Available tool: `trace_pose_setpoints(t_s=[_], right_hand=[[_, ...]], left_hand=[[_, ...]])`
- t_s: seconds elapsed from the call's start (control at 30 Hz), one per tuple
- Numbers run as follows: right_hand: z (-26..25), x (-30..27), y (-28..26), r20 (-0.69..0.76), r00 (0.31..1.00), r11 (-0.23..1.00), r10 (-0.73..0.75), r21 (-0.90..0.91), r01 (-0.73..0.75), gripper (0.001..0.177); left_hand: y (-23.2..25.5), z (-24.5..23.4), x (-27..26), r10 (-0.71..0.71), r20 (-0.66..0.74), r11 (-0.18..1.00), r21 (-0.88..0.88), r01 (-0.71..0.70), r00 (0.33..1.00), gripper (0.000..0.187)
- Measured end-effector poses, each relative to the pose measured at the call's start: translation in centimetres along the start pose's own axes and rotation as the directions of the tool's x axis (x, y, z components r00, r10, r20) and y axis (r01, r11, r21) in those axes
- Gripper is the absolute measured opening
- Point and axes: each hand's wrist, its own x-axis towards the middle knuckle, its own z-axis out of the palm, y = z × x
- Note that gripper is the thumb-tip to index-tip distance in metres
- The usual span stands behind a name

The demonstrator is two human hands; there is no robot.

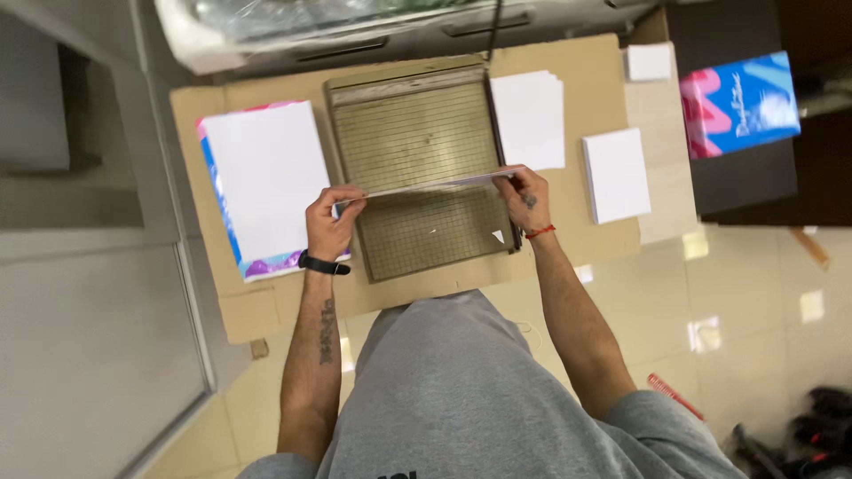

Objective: The person uses a paper cutter to trim white sheets of paper on a countertop. They repeatedly place sheets on the cutting mat, align them, and cut them in half, stacking the cut pieces to the side.

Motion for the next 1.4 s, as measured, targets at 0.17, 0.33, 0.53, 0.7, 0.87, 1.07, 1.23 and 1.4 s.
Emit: trace_pose_setpoints(t_s=[0.17,0.33,0.53,0.7,0.87,1.07,1.23,1.4], right_hand=[[1.3,1.7,2.8,0.024,0.993,0.974,0.113,0.195,-0.115,0.021],[1.9,2.9,9.6,0.053,0.985,0.953,0.165,0.247,-0.173,0.027],[1.0,1.9,10.7,0.095,0.957,0.960,0.275,0.032,-0.279,0.011],[0.8,-1.9,5.3,0.279,0.830,0.837,0.484,0.130,-0.531,0.015],[-1.6,-3.3,11.3,0.145,0.793,0.801,0.592,0.005,-0.599,0.027],[-8.0,-2.0,16.0,-0.007,0.781,0.774,0.624,-0.136,-0.619,0.036],[-9.1,-0.9,21.7,0.148,0.617,0.553,0.773,0.318,-0.770,0.043],[-10.9,3.4,24.7,-0.002,0.716,0.657,0.698,0.401,-0.638,0.027]], left_hand=[[-5.5,2.4,0.8,-0.115,0.093,0.991,0.079,0.108,0.989,0.026],[-10.8,3.2,0.2,-0.204,0.052,0.969,0.153,0.194,0.978,0.029],[-7.6,4.3,-0.6,-0.237,-0.101,0.971,0.014,0.239,0.966,0.026],[-6.0,5.3,-1.8,-0.300,-0.213,0.945,0.066,0.320,0.930,0.023],[-8.1,6.4,-2.7,-0.403,-0.281,0.883,0.132,0.451,0.871,0.019],[-8.0,15.1,-1.4,-0.505,-0.318,0.757,0.283,0.589,0.802,0.047],[-8.6,22.9,0.7,-0.560,-0.273,0.724,0.297,0.623,0.782,0.050],[-6.4,25.6,5.0,-0.415,-0.275,0.796,0.351,0.493,0.867,0.078]])
